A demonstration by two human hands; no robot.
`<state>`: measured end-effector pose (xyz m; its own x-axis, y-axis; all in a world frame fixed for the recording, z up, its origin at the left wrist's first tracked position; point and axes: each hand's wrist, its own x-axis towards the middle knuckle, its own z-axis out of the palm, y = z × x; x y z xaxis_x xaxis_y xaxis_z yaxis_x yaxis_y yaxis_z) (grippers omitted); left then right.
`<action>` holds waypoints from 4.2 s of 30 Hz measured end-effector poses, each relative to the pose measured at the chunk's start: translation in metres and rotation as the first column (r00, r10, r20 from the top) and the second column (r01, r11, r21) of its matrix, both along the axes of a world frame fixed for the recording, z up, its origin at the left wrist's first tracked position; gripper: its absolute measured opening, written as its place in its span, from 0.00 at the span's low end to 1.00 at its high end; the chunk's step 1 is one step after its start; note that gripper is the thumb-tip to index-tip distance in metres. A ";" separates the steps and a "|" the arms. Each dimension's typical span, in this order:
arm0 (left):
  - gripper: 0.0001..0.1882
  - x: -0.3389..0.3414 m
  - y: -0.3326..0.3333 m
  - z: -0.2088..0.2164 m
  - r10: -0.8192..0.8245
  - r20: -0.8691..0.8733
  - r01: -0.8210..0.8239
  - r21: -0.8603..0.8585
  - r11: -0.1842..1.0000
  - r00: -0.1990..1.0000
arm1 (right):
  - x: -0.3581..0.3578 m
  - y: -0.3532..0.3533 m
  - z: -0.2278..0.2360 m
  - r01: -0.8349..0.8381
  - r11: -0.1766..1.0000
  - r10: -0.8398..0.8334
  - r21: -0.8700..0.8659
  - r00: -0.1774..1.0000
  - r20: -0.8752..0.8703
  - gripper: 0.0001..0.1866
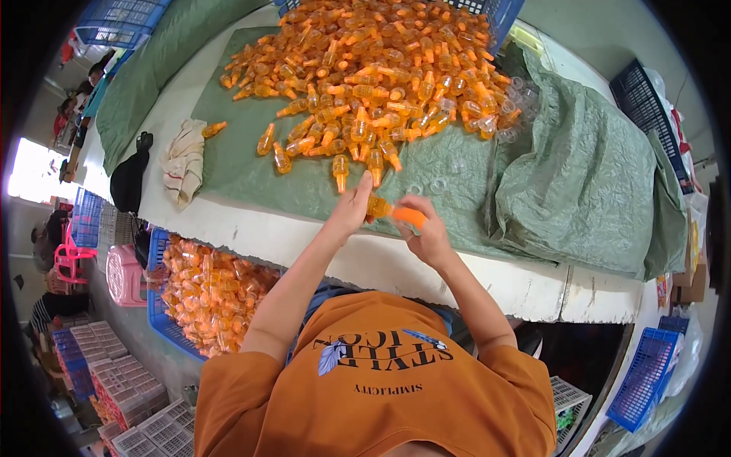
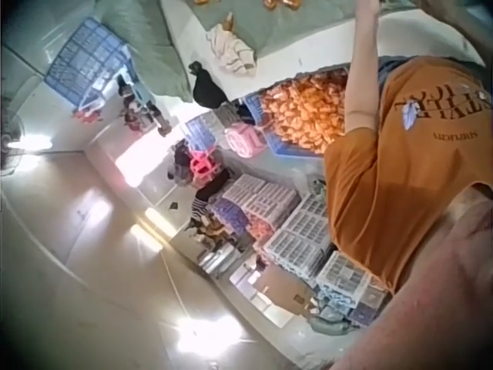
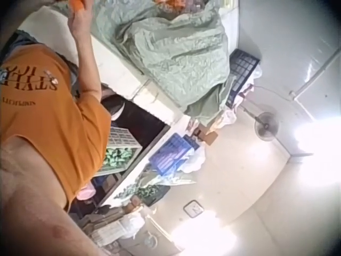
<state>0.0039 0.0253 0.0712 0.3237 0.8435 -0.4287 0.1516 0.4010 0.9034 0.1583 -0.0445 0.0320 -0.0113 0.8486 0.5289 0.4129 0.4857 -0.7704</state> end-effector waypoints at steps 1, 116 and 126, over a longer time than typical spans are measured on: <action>0.25 -0.004 0.001 -0.001 -0.054 -0.004 0.053 -0.135 0.989 0.999 | 0.001 0.000 0.000 -0.014 0.990 -0.022 0.143 0.968 0.252 0.17; 0.19 -0.234 -0.032 0.008 0.062 -0.565 0.159 0.334 0.929 0.823 | 0.025 0.017 -0.002 -0.320 0.671 -0.021 -0.669 0.893 -0.449 0.17; 0.15 -0.113 0.048 -0.002 0.196 -0.676 0.491 0.676 0.550 0.711 | 0.142 0.063 -0.004 0.487 0.780 -0.298 -0.393 0.841 0.452 0.22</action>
<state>-0.1088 0.0729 0.0692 0.4276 0.8755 0.2249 0.7600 -0.4829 0.4350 0.3005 0.0187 0.0284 0.2794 0.9564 0.0854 0.7653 -0.1681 -0.6213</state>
